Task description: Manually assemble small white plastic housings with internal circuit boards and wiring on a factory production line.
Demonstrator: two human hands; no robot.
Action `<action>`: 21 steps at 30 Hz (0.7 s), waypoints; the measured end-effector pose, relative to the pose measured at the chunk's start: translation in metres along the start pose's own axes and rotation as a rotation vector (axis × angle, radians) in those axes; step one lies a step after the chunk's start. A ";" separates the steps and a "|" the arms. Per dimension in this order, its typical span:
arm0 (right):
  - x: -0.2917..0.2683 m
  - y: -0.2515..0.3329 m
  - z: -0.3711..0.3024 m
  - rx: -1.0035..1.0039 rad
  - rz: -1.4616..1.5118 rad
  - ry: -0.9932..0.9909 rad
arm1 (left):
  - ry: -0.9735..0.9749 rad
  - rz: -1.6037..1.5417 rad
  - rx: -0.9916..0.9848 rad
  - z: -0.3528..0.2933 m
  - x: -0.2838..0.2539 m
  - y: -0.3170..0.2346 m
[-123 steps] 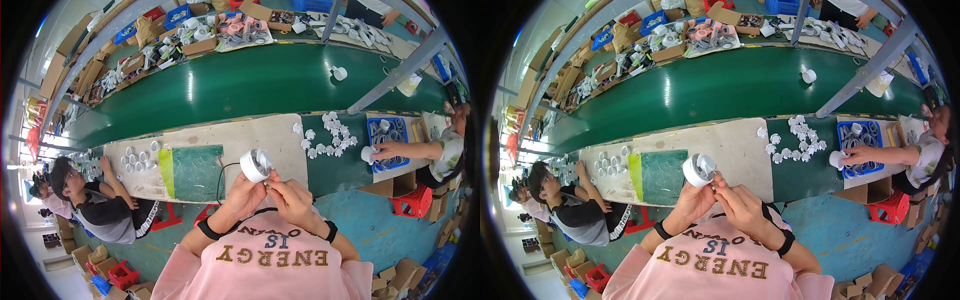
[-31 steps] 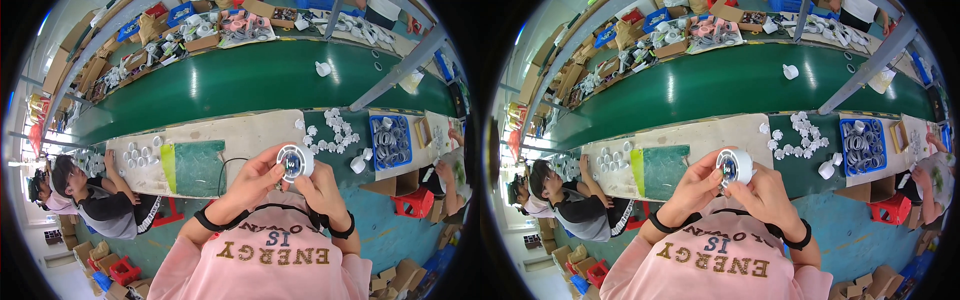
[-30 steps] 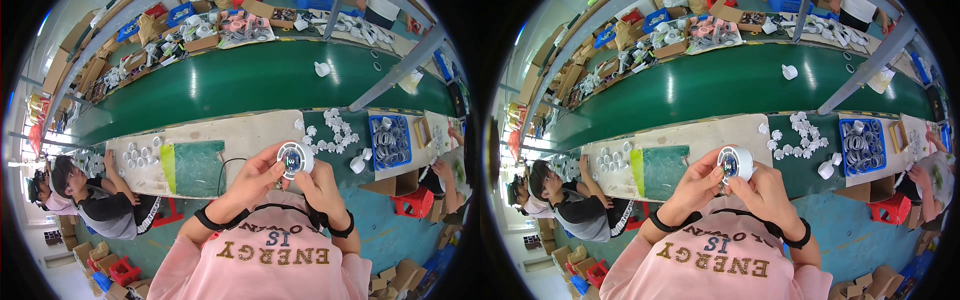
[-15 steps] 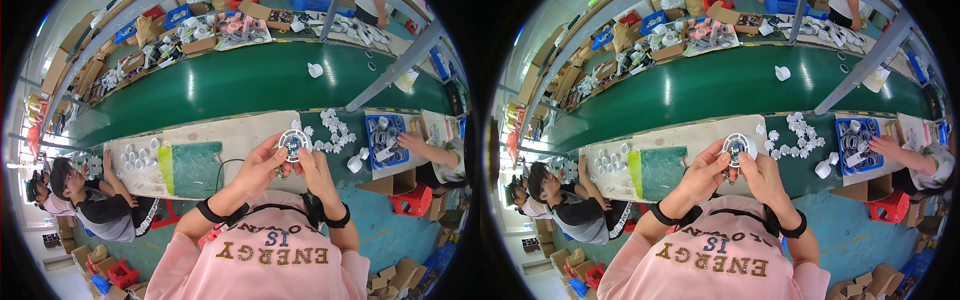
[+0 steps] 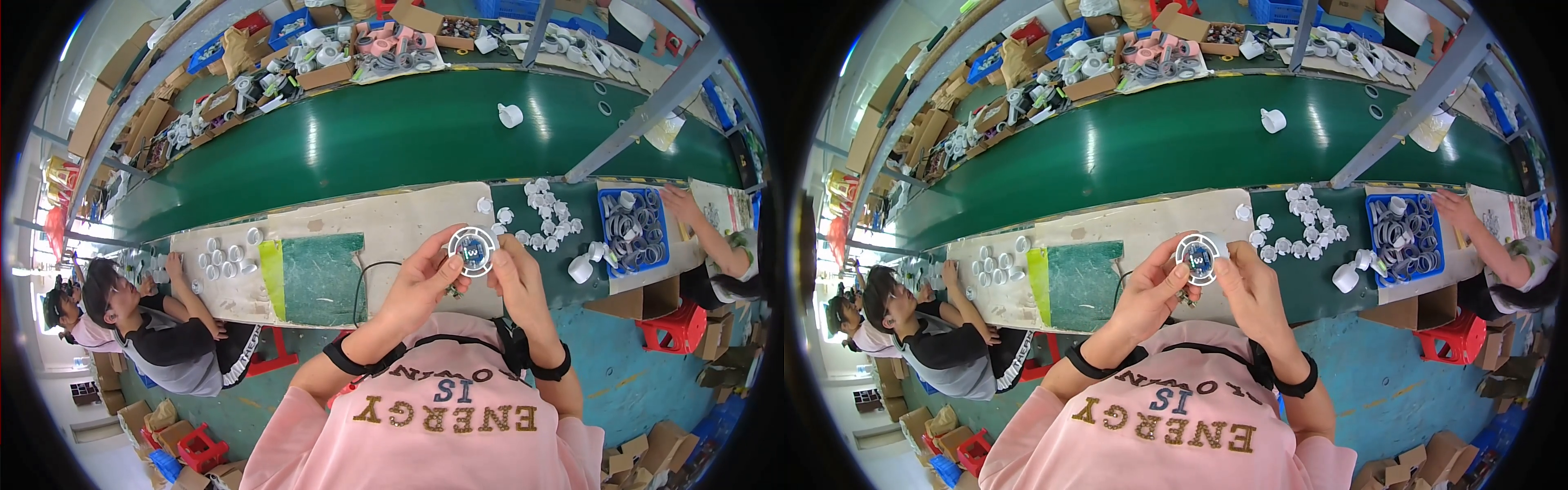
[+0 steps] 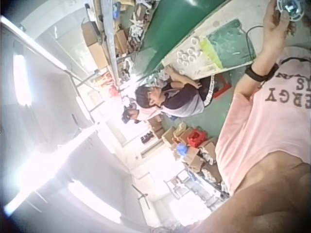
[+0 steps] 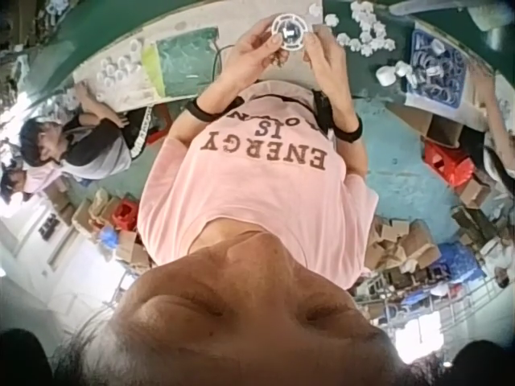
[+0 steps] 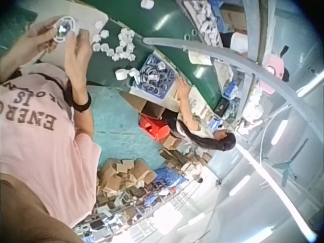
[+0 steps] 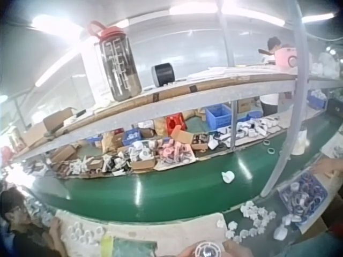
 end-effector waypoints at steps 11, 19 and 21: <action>0.003 0.046 -0.021 -0.396 -0.403 -0.177 | 0.036 0.256 0.215 -0.011 0.007 -0.012; -0.001 0.057 -0.028 -0.373 -0.343 -0.175 | 0.053 0.371 0.334 -0.021 0.002 -0.019; -0.005 0.060 -0.031 -0.407 -0.341 -0.174 | 0.073 0.401 0.390 -0.024 0.003 -0.022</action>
Point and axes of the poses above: each hand's wrist, its own z-axis towards the middle knuckle, its own x-axis out of the palm, y = z × x, the point moved 8 cm from there along z, towards the middle knuckle
